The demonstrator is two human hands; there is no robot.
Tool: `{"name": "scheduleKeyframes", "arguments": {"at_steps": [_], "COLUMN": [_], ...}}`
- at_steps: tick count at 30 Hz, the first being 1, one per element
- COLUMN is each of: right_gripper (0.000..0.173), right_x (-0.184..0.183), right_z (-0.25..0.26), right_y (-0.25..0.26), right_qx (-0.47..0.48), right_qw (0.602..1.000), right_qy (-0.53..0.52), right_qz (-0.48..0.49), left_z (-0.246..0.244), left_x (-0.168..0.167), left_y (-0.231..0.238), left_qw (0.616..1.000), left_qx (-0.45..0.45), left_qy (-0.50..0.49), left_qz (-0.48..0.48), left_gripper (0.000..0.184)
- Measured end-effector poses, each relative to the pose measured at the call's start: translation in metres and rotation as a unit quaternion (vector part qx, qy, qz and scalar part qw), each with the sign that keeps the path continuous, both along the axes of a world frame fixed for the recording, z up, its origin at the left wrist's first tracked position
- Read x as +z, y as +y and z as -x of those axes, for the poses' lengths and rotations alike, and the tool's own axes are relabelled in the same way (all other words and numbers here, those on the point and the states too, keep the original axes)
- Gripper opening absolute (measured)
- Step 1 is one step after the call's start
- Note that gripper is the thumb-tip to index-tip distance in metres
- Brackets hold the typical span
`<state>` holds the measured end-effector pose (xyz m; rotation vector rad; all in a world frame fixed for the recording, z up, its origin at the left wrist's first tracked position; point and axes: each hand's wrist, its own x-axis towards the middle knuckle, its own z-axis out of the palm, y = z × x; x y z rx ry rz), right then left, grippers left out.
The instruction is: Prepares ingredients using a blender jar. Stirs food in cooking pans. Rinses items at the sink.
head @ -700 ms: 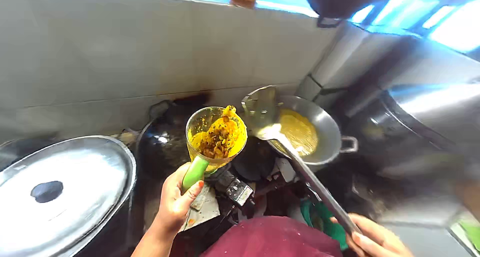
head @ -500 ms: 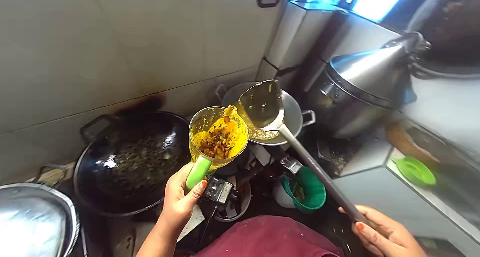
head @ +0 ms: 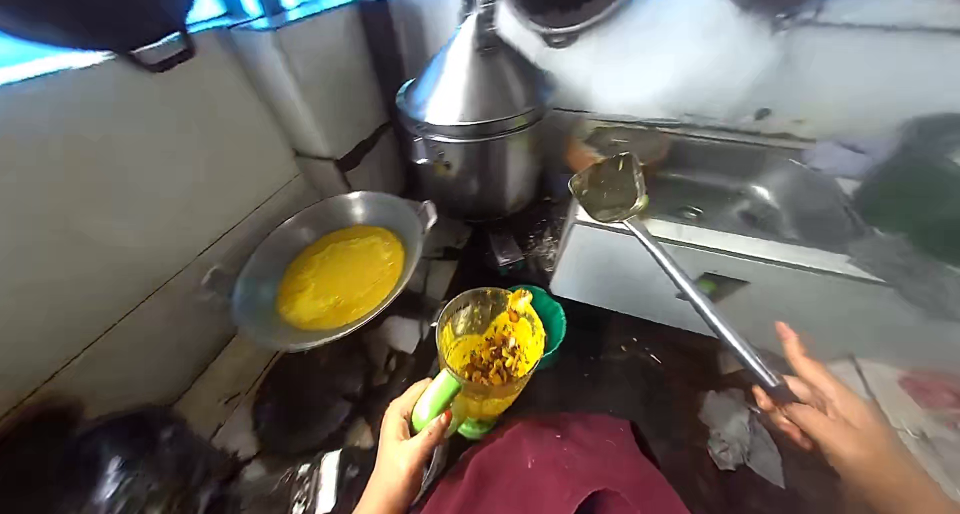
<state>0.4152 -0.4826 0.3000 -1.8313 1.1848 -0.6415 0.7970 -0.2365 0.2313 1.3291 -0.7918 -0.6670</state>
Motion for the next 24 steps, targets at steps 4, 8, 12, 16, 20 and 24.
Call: {"name": "scheduleKeyframes", "arguments": {"at_steps": [4, 8, 12, 16, 20, 24], "right_gripper": [0.09, 0.096, 0.044, 0.037, 0.037, 0.044], "right_x": [-0.011, 0.008, 0.006, -0.022, -0.011, 0.034], "right_z": [0.078, 0.149, 0.221, 0.255, 0.256, 0.243], "right_y": [-0.058, -0.103, -0.115, -0.104, -0.119, -0.169], "right_qx": [-0.134, -0.189, -0.272, -0.34, -0.371, -0.357], "right_qw": [0.989, 0.98, 0.942, 0.911, 0.906, 0.921], "right_qy": [0.06, 0.047, 0.166, 0.224, 0.189, 0.153], "right_qz": [-0.016, -0.036, -0.108, -0.071, -0.071, -0.037], "left_z": [0.048, 0.082, 0.101, 0.117, 0.137, 0.166], "left_x": [-0.005, 0.0, 0.016, 0.031, 0.042, 0.046], "left_y": [-0.089, -0.166, -0.243, -0.328, -0.423, -0.535], "left_qw": [0.996, 0.987, 0.965, 0.943, 0.935, 0.937], "left_qx": [-0.083, -0.153, -0.222, -0.256, -0.27, -0.271], "left_qy": [0.033, 0.029, 0.088, 0.139, 0.128, 0.116], "left_qz": [0.005, 0.044, 0.112, 0.159, 0.19, 0.189], "left_gripper": [0.022, 0.022, 0.019, 0.023, 0.024, 0.023]}}
